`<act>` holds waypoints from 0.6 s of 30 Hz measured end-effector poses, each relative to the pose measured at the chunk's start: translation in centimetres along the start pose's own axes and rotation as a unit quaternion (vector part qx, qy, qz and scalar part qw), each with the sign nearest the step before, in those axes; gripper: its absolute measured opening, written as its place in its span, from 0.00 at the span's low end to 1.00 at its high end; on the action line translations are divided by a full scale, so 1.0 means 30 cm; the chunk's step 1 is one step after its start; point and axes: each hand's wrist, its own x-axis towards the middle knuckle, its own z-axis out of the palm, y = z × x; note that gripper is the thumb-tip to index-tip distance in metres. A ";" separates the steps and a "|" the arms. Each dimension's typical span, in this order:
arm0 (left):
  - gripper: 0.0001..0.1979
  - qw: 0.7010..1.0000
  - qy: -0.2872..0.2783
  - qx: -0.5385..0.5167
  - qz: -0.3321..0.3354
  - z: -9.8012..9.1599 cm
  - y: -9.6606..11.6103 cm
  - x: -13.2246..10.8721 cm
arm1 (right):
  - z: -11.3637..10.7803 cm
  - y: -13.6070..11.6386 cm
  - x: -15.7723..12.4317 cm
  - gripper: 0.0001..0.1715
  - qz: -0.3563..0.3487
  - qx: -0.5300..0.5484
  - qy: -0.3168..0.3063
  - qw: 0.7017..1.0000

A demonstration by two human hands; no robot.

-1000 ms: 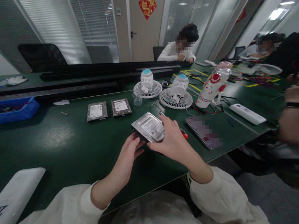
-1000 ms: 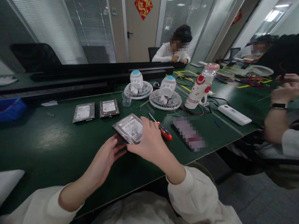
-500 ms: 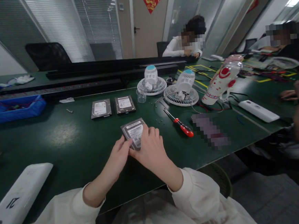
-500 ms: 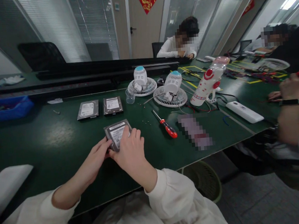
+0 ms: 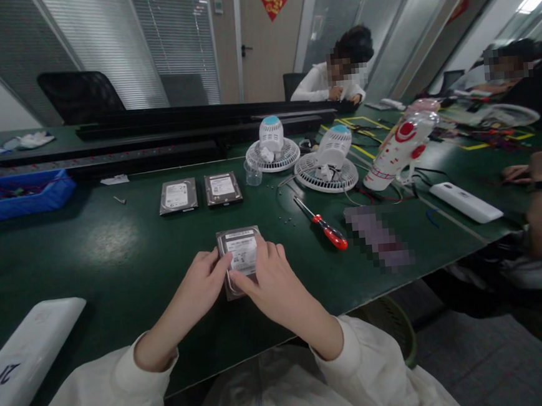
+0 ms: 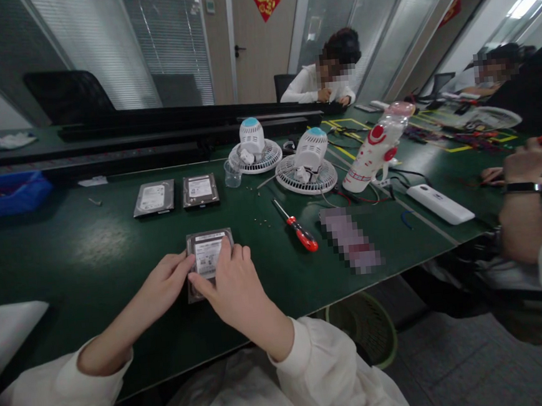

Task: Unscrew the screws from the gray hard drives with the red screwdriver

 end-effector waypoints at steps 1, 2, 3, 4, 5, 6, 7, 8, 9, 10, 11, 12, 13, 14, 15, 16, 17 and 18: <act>0.20 1.000 -0.002 0.020 0.010 0.000 -0.004 -0.001 | -0.006 0.007 0.003 0.46 -0.006 0.011 0.001 1.000; 0.20 0.999 -0.007 0.034 0.015 0.001 -0.005 -0.003 | -0.012 0.014 0.007 0.43 -0.012 0.027 0.002 1.000; 0.21 0.999 -0.011 0.045 0.016 0.001 -0.004 -0.005 | -0.018 0.020 0.012 0.41 -0.015 0.045 0.001 0.999; 0.22 0.998 -0.013 0.054 0.013 0.002 -0.002 -0.006 | -0.024 0.026 0.017 0.40 -0.016 0.063 0.001 0.998; 0.22 0.998 -0.016 0.061 0.008 0.002 0.002 -0.007 | -0.029 0.032 0.022 0.38 -0.016 0.078 0.002 0.997; 0.23 0.998 -0.019 0.067 0.002 0.002 0.006 -0.008 | -0.035 0.036 0.026 0.37 -0.014 0.089 0.003 0.996; 0.24 0.997 -0.024 0.075 -0.003 0.002 0.012 -0.008 | -0.039 0.040 0.029 0.36 -0.013 0.098 0.003 0.995; 0.24 0.996 -0.030 0.082 -0.006 0.001 0.017 -0.008 | -0.043 0.043 0.031 0.35 -0.013 0.103 0.003 0.995; 0.24 0.995 -0.037 0.088 -0.010 0.000 0.022 -0.007 | -0.046 0.046 0.032 0.34 -0.015 0.108 0.002 0.994; 0.25 0.995 -0.044 0.092 -0.015 -0.002 0.026 -0.007 | -0.047 0.050 0.031 0.33 -0.017 0.114 0.001 0.993; 0.25 0.994 -0.048 0.094 -0.020 -0.004 0.030 -0.007 | -0.047 0.054 0.028 0.32 -0.018 0.122 0.000 0.992; 0.26 0.994 -0.050 0.092 -0.025 -0.006 0.033 -0.007 | -0.046 0.059 0.025 0.31 -0.017 0.131 0.000 0.991; 0.26 0.994 -0.052 0.087 -0.027 -0.007 0.035 -0.008 | -0.043 0.067 0.021 0.31 -0.015 0.140 0.001 0.990; 0.26 0.995 -0.054 0.080 -0.028 -0.009 0.037 -0.009 | -0.039 0.078 0.018 0.29 -0.013 0.150 0.002 0.989; 0.25 0.995 -0.056 0.073 -0.027 -0.010 0.039 -0.011 | -0.035 0.090 0.015 0.28 -0.009 0.161 0.004 0.987; 0.25 0.996 -0.058 0.064 -0.023 -0.010 0.041 -0.012 | -0.030 0.105 0.012 0.27 -0.006 0.173 0.005 0.985; 0.24 0.996 -0.060 0.057 -0.019 -0.011 0.042 -0.014 | -0.025 0.120 0.011 0.25 -0.002 0.184 0.007 0.983; 0.24 0.997 -0.061 0.050 -0.017 -0.010 0.043 -0.014 | -0.021 0.136 0.010 0.24 0.002 0.196 0.006 0.981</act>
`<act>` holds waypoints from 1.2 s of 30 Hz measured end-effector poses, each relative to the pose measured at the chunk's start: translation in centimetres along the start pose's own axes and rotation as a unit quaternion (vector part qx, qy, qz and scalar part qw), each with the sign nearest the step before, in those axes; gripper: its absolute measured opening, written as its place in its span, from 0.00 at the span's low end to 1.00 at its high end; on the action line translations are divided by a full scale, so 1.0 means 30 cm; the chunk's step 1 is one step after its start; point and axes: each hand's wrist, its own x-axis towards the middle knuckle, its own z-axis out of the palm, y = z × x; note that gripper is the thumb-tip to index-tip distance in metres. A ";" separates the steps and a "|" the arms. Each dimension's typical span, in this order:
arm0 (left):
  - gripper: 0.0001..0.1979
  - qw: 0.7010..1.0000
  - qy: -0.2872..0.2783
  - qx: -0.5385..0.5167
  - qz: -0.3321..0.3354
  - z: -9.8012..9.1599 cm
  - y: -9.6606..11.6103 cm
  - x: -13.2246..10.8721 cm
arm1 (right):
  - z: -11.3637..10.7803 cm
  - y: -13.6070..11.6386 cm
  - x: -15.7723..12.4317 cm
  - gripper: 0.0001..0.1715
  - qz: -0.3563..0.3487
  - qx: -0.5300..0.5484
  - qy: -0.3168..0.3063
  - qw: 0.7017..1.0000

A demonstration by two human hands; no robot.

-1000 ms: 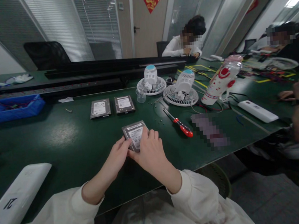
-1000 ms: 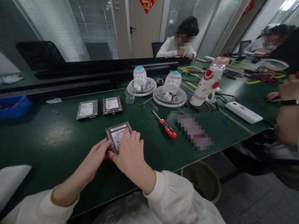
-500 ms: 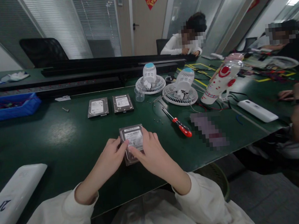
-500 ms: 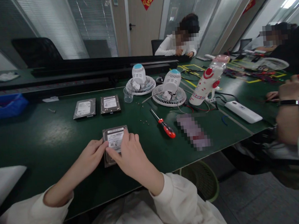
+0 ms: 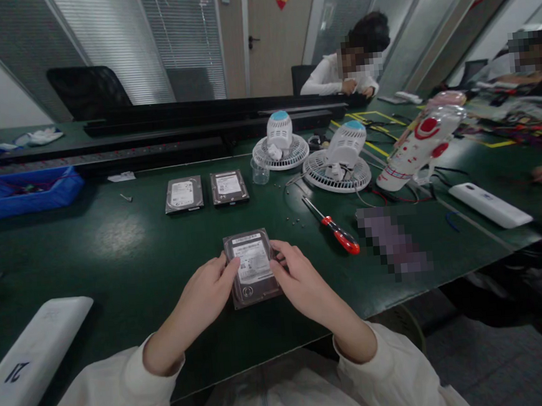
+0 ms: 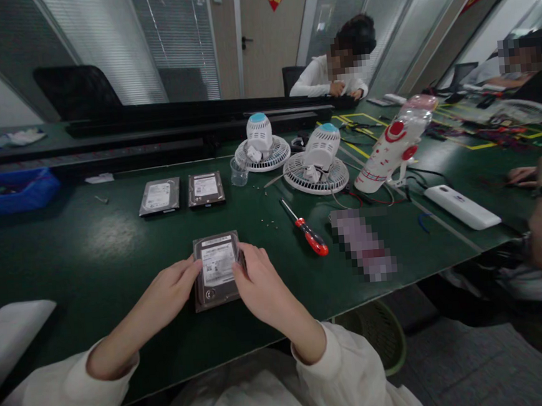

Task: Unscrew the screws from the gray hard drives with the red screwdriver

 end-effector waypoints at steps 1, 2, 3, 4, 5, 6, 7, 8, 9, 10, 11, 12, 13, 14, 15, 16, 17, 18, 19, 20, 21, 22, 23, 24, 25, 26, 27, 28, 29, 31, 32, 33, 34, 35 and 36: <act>0.24 1.000 0.001 -0.007 0.001 0.001 0.001 0.000 | -0.002 0.015 0.000 0.24 0.003 0.011 0.000 1.000; 0.23 1.000 0.003 -0.014 -0.001 0.002 0.001 0.000 | -0.005 0.027 0.000 0.24 0.005 0.020 -0.002 1.000; 0.23 1.000 0.005 -0.021 -0.007 0.002 0.001 0.001 | -0.007 0.037 0.001 0.24 0.005 0.027 -0.002 1.000; 0.23 0.999 0.007 -0.029 -0.016 0.003 0.000 0.001 | -0.009 0.044 0.002 0.24 0.005 0.032 -0.003 0.999; 0.24 0.999 0.007 -0.036 -0.024 0.003 -0.002 0.002 | -0.010 0.049 0.003 0.25 0.004 0.036 -0.003 0.999; 0.24 0.999 0.007 -0.043 -0.030 0.003 -0.003 0.003 | -0.011 0.051 0.005 0.25 0.002 0.038 -0.004 0.999; 0.24 0.998 0.007 -0.049 -0.033 0.002 -0.005 0.003 | -0.012 0.052 0.007 0.25 0.000 0.039 -0.006 0.999; 0.24 0.998 0.008 -0.057 -0.034 0.001 -0.006 0.002 | -0.012 0.052 0.008 0.24 -0.003 0.039 -0.007 0.999; 0.23 0.997 0.010 -0.066 -0.033 0.000 -0.007 0.000 | -0.012 0.051 0.010 0.24 -0.006 0.039 -0.009 0.999; 0.23 0.996 0.012 -0.076 -0.034 -0.001 -0.008 -0.001 | -0.012 0.051 0.010 0.24 -0.008 0.039 -0.011 0.999; 0.22 0.995 0.014 -0.085 -0.039 -0.002 -0.009 -0.003 | -0.011 0.051 0.010 0.24 -0.009 0.039 -0.012 0.999; 0.21 0.994 0.015 -0.095 -0.046 -0.003 -0.011 -0.005 | -0.011 0.052 0.009 0.24 -0.009 0.039 -0.013 0.999; 0.19 0.993 0.014 -0.104 -0.052 -0.003 -0.014 -0.007 | -0.011 0.053 0.008 0.25 -0.010 0.039 -0.014 0.999; 0.18 0.992 0.014 -0.111 -0.058 -0.002 -0.017 -0.008 | -0.012 0.054 0.005 0.25 -0.010 0.040 -0.016 0.999; 0.17 0.991 0.013 -0.116 -0.062 -0.001 -0.022 -0.008 | -0.012 0.056 0.003 0.25 -0.010 0.040 -0.016 0.999; 0.17 0.991 0.014 -0.120 -0.063 0.000 -0.027 -0.007 | -0.012 0.058 0.000 0.26 -0.010 0.039 -0.016 0.999; 0.16 0.991 0.014 -0.123 -0.060 0.002 -0.032 -0.006 | -0.012 0.060 -0.002 0.26 -0.010 0.039 -0.014 0.999; 0.17 0.991 0.013 -0.122 -0.057 0.004 -0.038 -0.004 | -0.012 0.062 -0.004 0.27 -0.010 0.039 -0.013 0.999; 0.17 0.991 0.011 -0.121 -0.055 0.006 -0.044 -0.003 | -0.011 0.065 -0.006 0.27 -0.011 0.039 -0.011 0.999; 0.18 0.991 0.010 -0.119 -0.054 0.008 -0.048 -0.001 | -0.010 0.070 -0.007 0.27 -0.012 0.040 -0.010 0.999; 0.19 0.992 0.008 -0.118 -0.053 0.009 -0.052 0.000 | -0.008 0.075 -0.008 0.27 -0.015 0.042 -0.010 0.999; 0.19 0.992 0.005 -0.117 -0.052 0.010 -0.055 0.000 | -0.006 0.082 -0.010 0.27 -0.018 0.045 -0.008 0.999; 0.20 0.992 0.002 -0.116 -0.049 0.010 -0.057 0.001 | -0.004 0.090 -0.011 0.27 -0.021 0.048 -0.007 0.999; 0.20 0.992 0.000 -0.114 -0.045 0.010 -0.059 0.001 | -0.002 0.099 -0.013 0.26 -0.024 0.051 -0.005 0.998; 0.21 0.993 -0.001 -0.112 -0.040 0.011 -0.060 0.000 | 0.000 0.108 -0.016 0.26 -0.027 0.055 -0.004 0.998; 0.21 0.993 -0.002 -0.111 -0.036 0.011 -0.062 0.000 | 0.002 0.116 -0.019 0.26 -0.029 0.058 -0.003 0.998; 0.21 0.993 -0.003 -0.109 -0.032 0.011 -0.064 0.000 | 0.003 0.123 -0.022 0.26 -0.030 0.061 -0.004 0.998; 0.21 0.994 -0.002 -0.109 -0.030 0.011 -0.066 0.000 | 0.003 0.128 -0.025 0.26 -0.031 0.064 -0.004 0.997; 0.21 0.994 -0.002 -0.109 -0.030 0.011 -0.068 0.000 | 0.003 0.131 -0.029 0.27 -0.031 0.065 -0.005 0.997; 0.21 0.994 -0.002 -0.108 -0.031 0.012 -0.070 0.000 | 0.001 0.132 -0.034 0.27 -0.030 0.066 -0.007 0.997; 0.21 0.994 -0.001 -0.107 -0.031 0.012 -0.070 0.000 | 0.000 0.130 -0.036 0.27 -0.030 0.065 -0.008 0.997; 0.21 0.994 -0.001 -0.106 -0.032 0.011 -0.069 0.000 | -0.001 0.128 -0.037 0.28 -0.029 0.064 -0.009 0.997; 0.21 0.994 -0.001 -0.105 -0.032 0.011 -0.067 0.000 | -0.002 0.125 -0.039 0.28 -0.027 0.063 -0.010 0.998; 0.21 0.994 -0.001 -0.105 -0.032 0.010 -0.065 0.000 | -0.002 0.122 -0.039 0.28 -0.026 0.062 -0.011 0.998; 0.21 0.994 0.000 -0.104 -0.031 0.010 -0.062 0.000 | -0.003 0.120 -0.040 0.28 -0.026 0.059 -0.011 0.998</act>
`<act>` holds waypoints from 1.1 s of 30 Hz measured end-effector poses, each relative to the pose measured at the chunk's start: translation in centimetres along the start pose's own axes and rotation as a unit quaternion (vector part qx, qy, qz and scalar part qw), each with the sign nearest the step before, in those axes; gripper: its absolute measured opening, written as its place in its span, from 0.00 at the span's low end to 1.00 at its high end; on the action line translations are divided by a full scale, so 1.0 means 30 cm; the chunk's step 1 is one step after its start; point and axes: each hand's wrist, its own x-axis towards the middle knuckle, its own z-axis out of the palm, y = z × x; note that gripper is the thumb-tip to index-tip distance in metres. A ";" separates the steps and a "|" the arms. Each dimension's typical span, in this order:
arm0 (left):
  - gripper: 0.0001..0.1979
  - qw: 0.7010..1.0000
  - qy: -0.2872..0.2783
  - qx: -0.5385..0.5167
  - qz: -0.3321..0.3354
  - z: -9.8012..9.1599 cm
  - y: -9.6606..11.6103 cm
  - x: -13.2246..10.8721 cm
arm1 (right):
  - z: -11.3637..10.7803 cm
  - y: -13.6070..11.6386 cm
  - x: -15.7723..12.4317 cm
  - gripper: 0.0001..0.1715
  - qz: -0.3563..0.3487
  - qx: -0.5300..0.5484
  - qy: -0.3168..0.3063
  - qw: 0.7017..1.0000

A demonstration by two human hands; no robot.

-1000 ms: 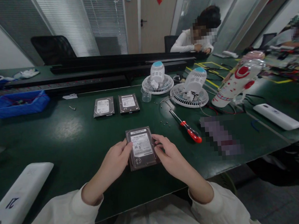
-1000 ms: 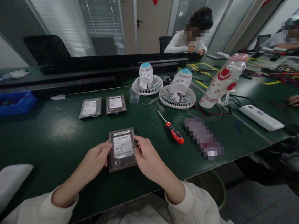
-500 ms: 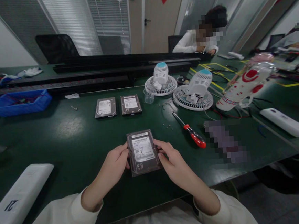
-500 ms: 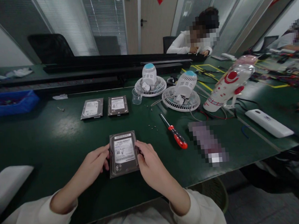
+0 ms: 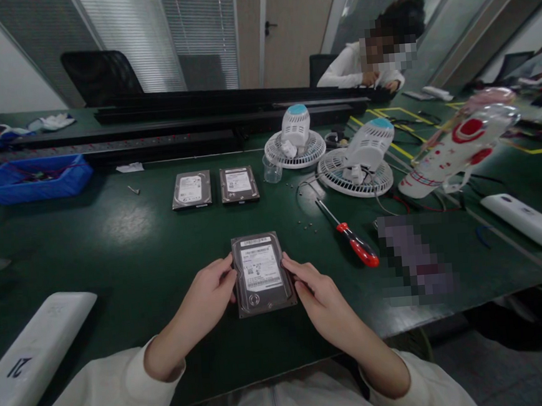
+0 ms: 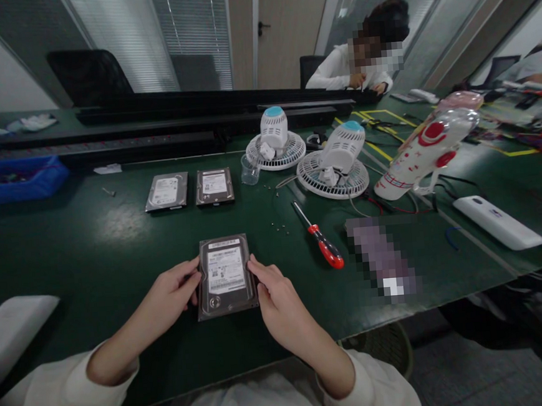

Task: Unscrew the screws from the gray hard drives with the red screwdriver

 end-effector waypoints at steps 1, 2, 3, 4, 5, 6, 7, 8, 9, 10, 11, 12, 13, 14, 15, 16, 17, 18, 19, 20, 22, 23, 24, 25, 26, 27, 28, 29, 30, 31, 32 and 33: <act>0.21 1.000 0.001 0.001 0.000 0.000 0.003 0.000 | 0.000 -0.002 0.000 0.28 0.000 -0.003 -0.001 1.000; 0.21 1.000 0.003 0.001 0.000 0.000 0.005 0.000 | -0.001 -0.003 0.000 0.28 -0.001 -0.007 -0.001 1.000; 0.21 1.000 0.005 0.001 -0.001 0.001 0.007 0.000 | -0.002 -0.005 0.001 0.28 -0.003 -0.011 -0.003 1.000; 0.21 1.000 0.006 0.000 -0.002 0.001 0.009 -0.001 | -0.002 -0.006 0.002 0.29 -0.005 -0.015 -0.005 1.000; 0.21 1.000 0.005 0.001 -0.004 0.000 0.010 -0.001 | -0.003 -0.007 0.003 0.29 -0.007 -0.019 -0.007 1.000; 0.21 1.000 0.002 0.001 -0.004 0.000 0.011 -0.001 | -0.003 -0.008 0.004 0.29 -0.011 -0.023 -0.010 1.000; 0.22 1.000 -0.001 0.002 -0.005 0.000 0.012 -0.002 | -0.004 -0.010 0.005 0.29 -0.014 -0.028 -0.012 0.999; 0.22 1.000 -0.004 0.004 -0.004 0.000 0.013 -0.003 | -0.004 -0.012 0.007 0.30 -0.020 -0.036 -0.013 0.999; 0.22 1.000 -0.005 0.005 -0.005 -0.001 0.014 -0.003 | -0.006 -0.014 0.008 0.30 -0.029 -0.052 -0.015 0.998; 0.23 1.000 -0.006 0.006 -0.006 -0.001 0.014 -0.003 | -0.010 -0.017 0.011 0.30 -0.042 -0.075 -0.018 0.996; 0.23 1.000 -0.007 0.006 -0.006 -0.001 0.014 -0.003 | -0.017 -0.022 0.014 0.30 -0.054 -0.100 -0.025 0.993; 0.23 1.000 -0.008 0.006 -0.007 -0.001 0.014 -0.003 | -0.029 -0.027 0.019 0.30 -0.064 -0.129 -0.033 0.989; 0.24 1.000 -0.010 0.005 -0.009 -0.001 0.014 -0.002 | -0.048 -0.035 0.027 0.28 -0.071 -0.155 -0.040 0.984; 0.24 1.000 -0.013 0.001 -0.012 -0.001 0.014 -0.002 | -0.074 -0.043 0.037 0.26 -0.069 -0.178 -0.047 0.981; 0.25 1.000 -0.016 -0.005 -0.018 0.000 0.013 -0.002 | -0.107 -0.053 0.052 0.24 -0.061 -0.202 -0.041 0.977; 0.25 0.999 -0.018 -0.014 -0.026 0.001 0.012 -0.002 | -0.146 -0.064 0.071 0.22 -0.049 -0.222 -0.026 0.973; 0.26 0.999 -0.017 -0.024 -0.036 0.002 0.012 -0.003 | -0.190 -0.074 0.095 0.21 -0.034 -0.245 -0.003 0.969; 0.27 0.998 -0.014 -0.033 -0.046 0.003 0.012 -0.004 | -0.235 -0.084 0.123 0.20 -0.020 -0.271 0.018 0.962; 0.28 0.998 -0.010 -0.039 -0.054 0.004 0.013 -0.005 | -0.280 -0.093 0.154 0.20 -0.007 -0.298 0.034 0.954; 0.29 0.997 -0.004 -0.043 -0.058 0.005 0.014 -0.007 | -0.321 -0.099 0.188 0.18 0.005 -0.325 0.037 0.945; 0.30 0.997 0.003 -0.046 -0.057 0.005 0.017 -0.010 | -0.383 -0.105 0.257 0.15 0.026 -0.372 0.026 0.928; 0.31 0.997 0.004 -0.047 -0.054 0.006 0.019 -0.011 | -0.401 -0.102 0.291 0.13 0.031 -0.394 0.012 0.918; 0.31 0.998 0.004 -0.047 -0.052 0.006 0.020 -0.012 | -0.409 -0.097 0.322 0.12 0.038 -0.413 -0.001 0.910; 0.31 0.998 0.005 -0.046 -0.050 0.006 0.022 -0.012 | -0.409 -0.088 0.349 0.11 0.043 -0.430 -0.015 0.902; 0.31 0.998 0.005 -0.044 -0.049 0.006 0.023 -0.013 | -0.401 -0.077 0.373 0.09 0.048 -0.443 -0.032 0.895; 0.31 0.998 0.006 -0.041 -0.046 0.007 0.024 -0.013 | -0.389 -0.063 0.392 0.08 0.053 -0.453 -0.051 0.888; 0.31 0.998 0.007 -0.037 -0.041 0.007 0.024 -0.013 | -0.375 -0.048 0.407 0.09 0.059 -0.462 -0.067 0.882; 0.30 0.999 0.007 -0.034 -0.035 0.008 0.023 -0.013 | -0.360 -0.032 0.419 0.13 0.064 -0.470 -0.082 0.877; 0.30 0.999 0.006 -0.031 -0.029 0.008 0.021 -0.014 | -0.347 -0.018 0.426 0.16 0.067 -0.476 -0.093 0.872; 0.29 0.999 0.005 -0.029 -0.024 0.009 0.019 -0.014 | -0.337 -0.004 0.431 0.19 0.070 -0.482 -0.102 0.868; 0.29 0.999 0.003 -0.028 -0.020 0.009 0.016 -0.014 | -0.329 0.007 0.434 0.20 0.071 -0.486 -0.108 0.864; 0.29 1.000 0.001 -0.026 -0.017 0.010 0.013 -0.014 | -0.323 0.017 0.436 0.20 0.073 -0.491 -0.111 0.861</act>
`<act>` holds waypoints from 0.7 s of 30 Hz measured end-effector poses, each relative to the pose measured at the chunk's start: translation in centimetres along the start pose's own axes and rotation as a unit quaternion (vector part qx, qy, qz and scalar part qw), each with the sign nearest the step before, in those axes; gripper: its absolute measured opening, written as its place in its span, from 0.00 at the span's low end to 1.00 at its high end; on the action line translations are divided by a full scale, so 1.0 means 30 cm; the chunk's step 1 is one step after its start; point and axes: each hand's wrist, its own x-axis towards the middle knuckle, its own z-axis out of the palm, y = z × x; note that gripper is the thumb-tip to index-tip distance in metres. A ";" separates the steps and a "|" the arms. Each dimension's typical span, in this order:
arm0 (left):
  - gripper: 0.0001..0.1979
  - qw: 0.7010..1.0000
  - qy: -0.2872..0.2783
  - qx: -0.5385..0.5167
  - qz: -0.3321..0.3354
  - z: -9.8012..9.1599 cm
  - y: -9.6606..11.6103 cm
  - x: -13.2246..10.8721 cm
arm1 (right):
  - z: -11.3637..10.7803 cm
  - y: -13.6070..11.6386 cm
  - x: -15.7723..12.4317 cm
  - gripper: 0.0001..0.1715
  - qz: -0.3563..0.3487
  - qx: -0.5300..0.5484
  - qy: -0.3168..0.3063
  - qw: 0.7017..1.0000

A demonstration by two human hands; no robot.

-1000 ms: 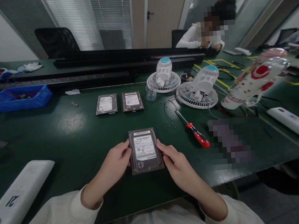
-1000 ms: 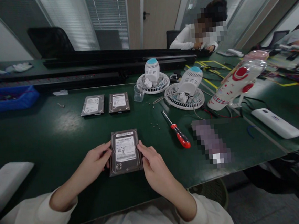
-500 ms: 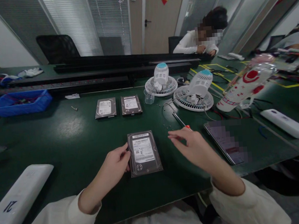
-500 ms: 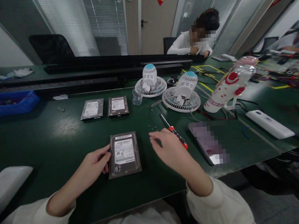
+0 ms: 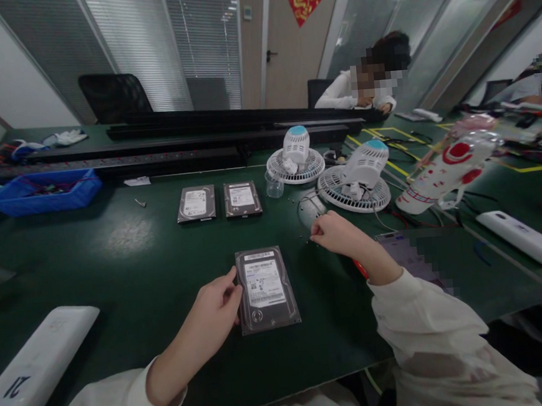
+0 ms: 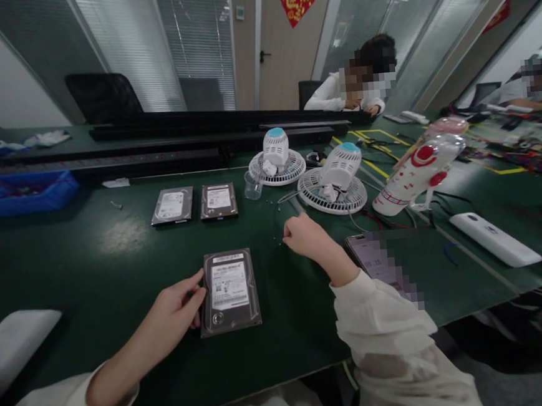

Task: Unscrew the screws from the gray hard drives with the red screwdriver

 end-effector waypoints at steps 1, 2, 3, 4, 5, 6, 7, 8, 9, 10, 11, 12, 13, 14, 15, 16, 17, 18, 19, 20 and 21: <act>0.29 1.000 -0.002 0.003 0.001 0.000 -0.003 0.000 | 0.008 0.001 0.003 0.21 0.001 -0.005 -0.002 1.000; 0.28 1.000 -0.004 0.005 0.001 0.001 -0.005 0.000 | 0.014 0.002 0.006 0.21 0.004 -0.009 -0.002 1.000; 0.28 1.000 -0.004 0.007 0.000 0.001 -0.007 0.000 | 0.019 0.003 0.008 0.21 0.006 -0.012 -0.001 1.000; 0.28 1.000 -0.003 0.007 -0.001 0.002 -0.007 -0.001 | 0.024 0.004 0.010 0.21 0.010 -0.015 0.001 1.000; 0.28 1.000 -0.003 0.007 -0.002 0.002 -0.007 -0.002 | 0.028 0.004 0.011 0.21 0.012 -0.018 0.002 1.000; 0.28 1.000 -0.002 0.007 -0.002 0.003 -0.004 -0.003 | 0.031 0.003 0.013 0.22 0.014 -0.020 0.003 1.000; 0.27 1.000 0.000 0.007 -0.001 0.004 -0.001 -0.004 | 0.035 0.002 0.014 0.22 0.015 -0.021 0.004 1.000; 0.27 1.000 0.000 0.008 0.002 0.004 0.003 -0.005 | 0.039 0.002 0.015 0.22 0.016 -0.022 0.005 1.000; 0.27 1.000 0.001 0.012 0.005 0.004 0.007 -0.005 | 0.042 0.001 0.016 0.22 0.016 -0.023 0.005 1.000; 0.27 1.000 0.002 0.015 0.008 0.004 0.011 -0.006 | 0.045 0.001 0.017 0.22 0.017 -0.023 0.006 1.000; 0.27 1.000 0.003 0.018 0.010 0.004 0.014 -0.006 | 0.048 0.001 0.018 0.22 0.017 -0.024 0.007 1.000; 0.27 1.000 0.002 0.020 0.010 0.004 0.016 -0.006 | 0.051 0.002 0.018 0.22 0.017 -0.023 0.008 1.000; 0.27 1.000 0.000 0.022 0.008 0.003 0.017 -0.006 | 0.053 0.003 0.018 0.22 0.018 -0.023 0.009 1.000; 0.27 1.000 -0.001 0.023 0.005 0.003 0.017 -0.006 | 0.055 0.004 0.018 0.22 0.019 -0.022 0.010 1.000; 0.27 1.000 -0.001 0.023 0.001 0.002 0.015 -0.006 | 0.056 0.005 0.017 0.22 0.020 -0.021 0.011 1.000; 0.28 1.000 0.000 0.021 -0.003 0.002 0.013 -0.006 | 0.057 0.006 0.017 0.22 0.020 -0.020 0.011 1.000; 0.28 1.000 0.002 0.019 -0.005 0.002 0.011 -0.007 | 0.057 0.006 0.015 0.22 0.021 -0.018 0.012 1.000; 0.28 1.000 0.003 0.016 -0.007 0.002 0.009 -0.007 | 0.057 0.006 0.014 0.22 0.021 -0.016 0.013 1.000; 0.27 1.000 0.002 0.014 -0.008 0.002 0.007 -0.007 | 0.057 0.005 0.012 0.22 0.021 -0.015 0.015 1.000; 0.27 1.000 0.000 0.012 -0.008 0.002 0.007 -0.008 | 0.056 0.004 0.011 0.22 0.021 -0.012 0.016 1.000; 0.27 1.000 0.000 0.012 -0.008 0.002 0.007 -0.008 | 0.056 0.004 0.009 0.22 0.022 -0.010 0.017 1.000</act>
